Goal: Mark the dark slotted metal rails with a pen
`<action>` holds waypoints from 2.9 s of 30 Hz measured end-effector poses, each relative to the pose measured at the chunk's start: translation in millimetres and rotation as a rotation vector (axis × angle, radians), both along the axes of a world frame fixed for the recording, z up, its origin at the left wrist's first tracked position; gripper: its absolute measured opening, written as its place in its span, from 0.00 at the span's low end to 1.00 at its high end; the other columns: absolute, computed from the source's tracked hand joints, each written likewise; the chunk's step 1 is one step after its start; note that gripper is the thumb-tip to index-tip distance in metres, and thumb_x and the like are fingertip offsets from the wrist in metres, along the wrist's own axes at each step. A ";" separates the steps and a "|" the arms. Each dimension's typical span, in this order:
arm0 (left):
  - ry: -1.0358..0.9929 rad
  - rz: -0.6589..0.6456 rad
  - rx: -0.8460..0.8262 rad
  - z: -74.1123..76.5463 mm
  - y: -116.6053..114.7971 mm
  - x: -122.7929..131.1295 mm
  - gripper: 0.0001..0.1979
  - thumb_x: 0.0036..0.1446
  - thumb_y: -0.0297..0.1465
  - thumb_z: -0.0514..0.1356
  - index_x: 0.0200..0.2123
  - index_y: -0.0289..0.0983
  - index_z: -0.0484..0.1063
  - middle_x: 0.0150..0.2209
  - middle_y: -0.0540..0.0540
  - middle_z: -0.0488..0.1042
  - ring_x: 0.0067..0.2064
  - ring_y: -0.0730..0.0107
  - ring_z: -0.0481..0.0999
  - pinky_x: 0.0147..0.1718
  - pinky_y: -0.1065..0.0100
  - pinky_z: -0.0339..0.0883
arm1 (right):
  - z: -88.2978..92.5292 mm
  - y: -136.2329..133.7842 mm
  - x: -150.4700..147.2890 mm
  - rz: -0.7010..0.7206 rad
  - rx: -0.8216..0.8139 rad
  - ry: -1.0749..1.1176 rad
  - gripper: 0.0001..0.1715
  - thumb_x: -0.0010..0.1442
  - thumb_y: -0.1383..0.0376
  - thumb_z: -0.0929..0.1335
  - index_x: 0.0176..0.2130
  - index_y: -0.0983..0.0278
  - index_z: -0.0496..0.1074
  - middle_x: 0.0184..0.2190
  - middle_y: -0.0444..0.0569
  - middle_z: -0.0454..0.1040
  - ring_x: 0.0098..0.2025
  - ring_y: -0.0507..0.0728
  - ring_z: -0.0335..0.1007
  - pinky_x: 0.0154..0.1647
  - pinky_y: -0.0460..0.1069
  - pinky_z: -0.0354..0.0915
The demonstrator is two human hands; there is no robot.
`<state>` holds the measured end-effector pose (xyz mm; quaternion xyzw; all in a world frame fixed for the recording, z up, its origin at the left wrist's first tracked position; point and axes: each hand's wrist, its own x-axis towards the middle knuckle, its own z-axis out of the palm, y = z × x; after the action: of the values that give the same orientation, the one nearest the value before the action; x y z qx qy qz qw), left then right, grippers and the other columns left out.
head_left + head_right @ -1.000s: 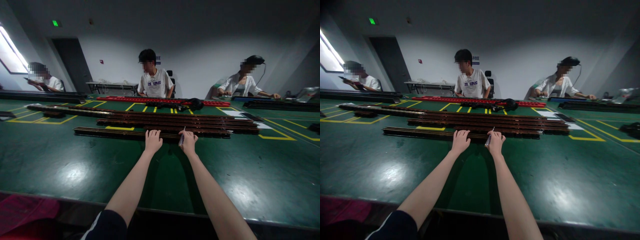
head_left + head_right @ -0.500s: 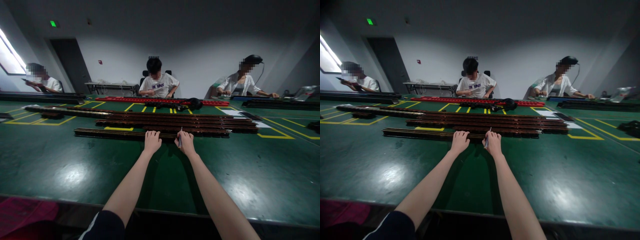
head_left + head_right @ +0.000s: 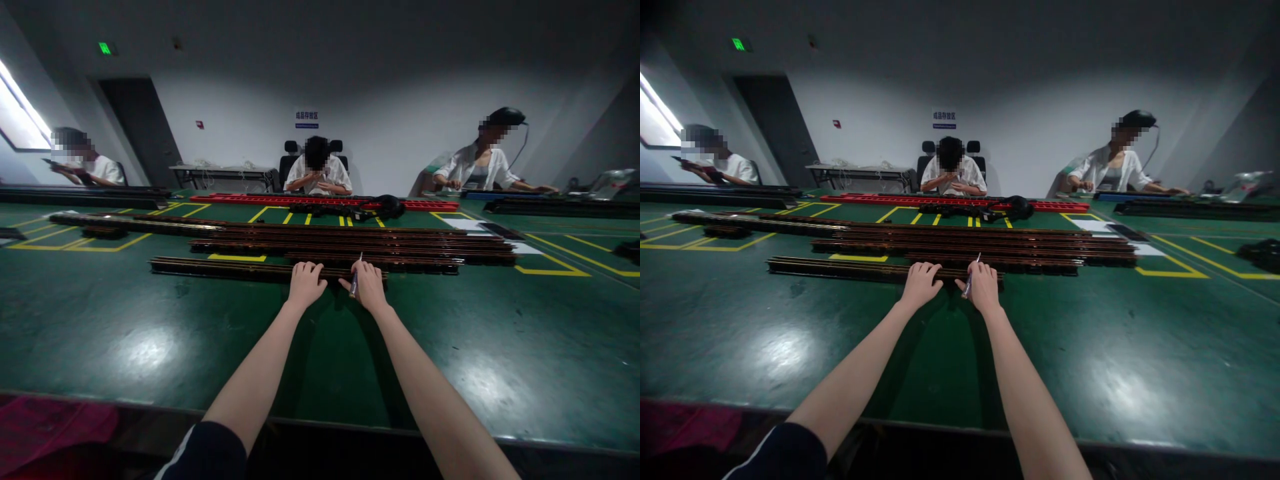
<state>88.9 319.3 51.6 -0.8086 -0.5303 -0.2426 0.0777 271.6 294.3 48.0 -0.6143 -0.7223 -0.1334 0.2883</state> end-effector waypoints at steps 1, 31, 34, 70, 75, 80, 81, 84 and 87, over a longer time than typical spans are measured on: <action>0.001 -0.006 0.006 -0.1 -0.3 0.5 0.21 0.57 0.33 0.55 0.53 0.36 0.71 0.49 0.40 0.75 0.52 0.54 0.68 0.57 0.54 0.60 | 0.9 -0.8 -0.8 -0.023 0.000 -0.002 0.14 0.60 0.55 0.66 0.38 0.63 0.64 0.37 0.55 0.71 0.41 0.63 0.66 0.44 0.55 0.57; -0.032 0.062 -0.088 5.1 -4.5 2.6 0.24 0.59 0.35 0.49 0.57 0.34 0.68 0.55 0.38 0.72 0.59 0.54 0.65 0.65 0.49 0.47 | -2.2 -1.2 0.5 0.014 -0.019 0.175 0.09 0.52 0.67 0.64 0.36 0.60 0.60 0.38 0.51 0.75 0.43 0.61 0.68 0.50 0.57 0.51; -0.036 0.070 -0.097 6.4 -5.3 3.2 0.25 0.59 0.36 0.49 0.58 0.34 0.67 0.55 0.38 0.71 0.59 0.53 0.65 0.66 0.48 0.46 | -3.3 -0.1 -1.9 0.019 -0.020 0.207 0.11 0.49 0.70 0.63 0.35 0.60 0.60 0.38 0.50 0.76 0.43 0.61 0.68 0.50 0.57 0.51; -0.111 0.125 -0.122 6.8 -2.9 -0.1 0.22 0.61 0.35 0.48 0.54 0.38 0.71 0.54 0.40 0.73 0.59 0.54 0.66 0.65 0.45 0.46 | -4.8 -3.7 3.8 -0.008 0.045 0.179 0.15 0.45 0.75 0.63 0.35 0.60 0.63 0.41 0.51 0.76 0.46 0.63 0.66 0.50 0.58 0.52; -0.099 0.134 -0.125 8.7 -4.3 0.1 0.22 0.61 0.35 0.48 0.54 0.37 0.71 0.54 0.40 0.73 0.59 0.54 0.66 0.66 0.47 0.46 | -2.3 -5.0 -0.8 0.008 0.018 0.173 0.09 0.51 0.70 0.64 0.35 0.60 0.62 0.41 0.53 0.76 0.46 0.64 0.65 0.50 0.60 0.52; -0.094 0.133 -0.134 9.0 -4.8 0.0 0.23 0.62 0.35 0.47 0.55 0.35 0.70 0.55 0.39 0.72 0.60 0.54 0.65 0.66 0.48 0.46 | -6.3 -0.6 2.2 0.007 0.000 0.177 0.12 0.51 0.71 0.64 0.37 0.59 0.63 0.44 0.51 0.76 0.49 0.64 0.65 0.52 0.61 0.53; -0.095 0.132 -0.130 8.8 -4.7 -0.2 0.23 0.62 0.35 0.47 0.55 0.36 0.70 0.55 0.39 0.72 0.60 0.54 0.65 0.66 0.48 0.46 | -7.5 0.5 3.7 0.018 -0.002 0.170 0.14 0.50 0.72 0.63 0.38 0.58 0.64 0.45 0.51 0.75 0.50 0.64 0.64 0.51 0.61 0.53; -0.100 0.132 -0.118 8.3 -4.0 -1.0 0.23 0.62 0.36 0.48 0.55 0.36 0.70 0.55 0.39 0.72 0.60 0.54 0.65 0.66 0.47 0.47 | -10.2 2.2 8.1 0.014 -0.002 0.141 0.19 0.47 0.75 0.62 0.39 0.58 0.65 0.47 0.49 0.75 0.51 0.65 0.64 0.50 0.60 0.54; -0.096 0.129 -0.124 8.0 -3.5 -1.8 0.22 0.61 0.35 0.48 0.54 0.37 0.71 0.55 0.40 0.72 0.60 0.53 0.65 0.66 0.46 0.47 | -9.9 0.6 10.2 -0.040 0.020 0.153 0.21 0.44 0.77 0.61 0.38 0.59 0.64 0.46 0.49 0.75 0.50 0.64 0.64 0.48 0.58 0.53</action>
<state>87.1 315.8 59.6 -0.7635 -0.5984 -0.2423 0.0176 281.8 295.0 38.1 -0.6340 -0.6844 -0.0990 0.3463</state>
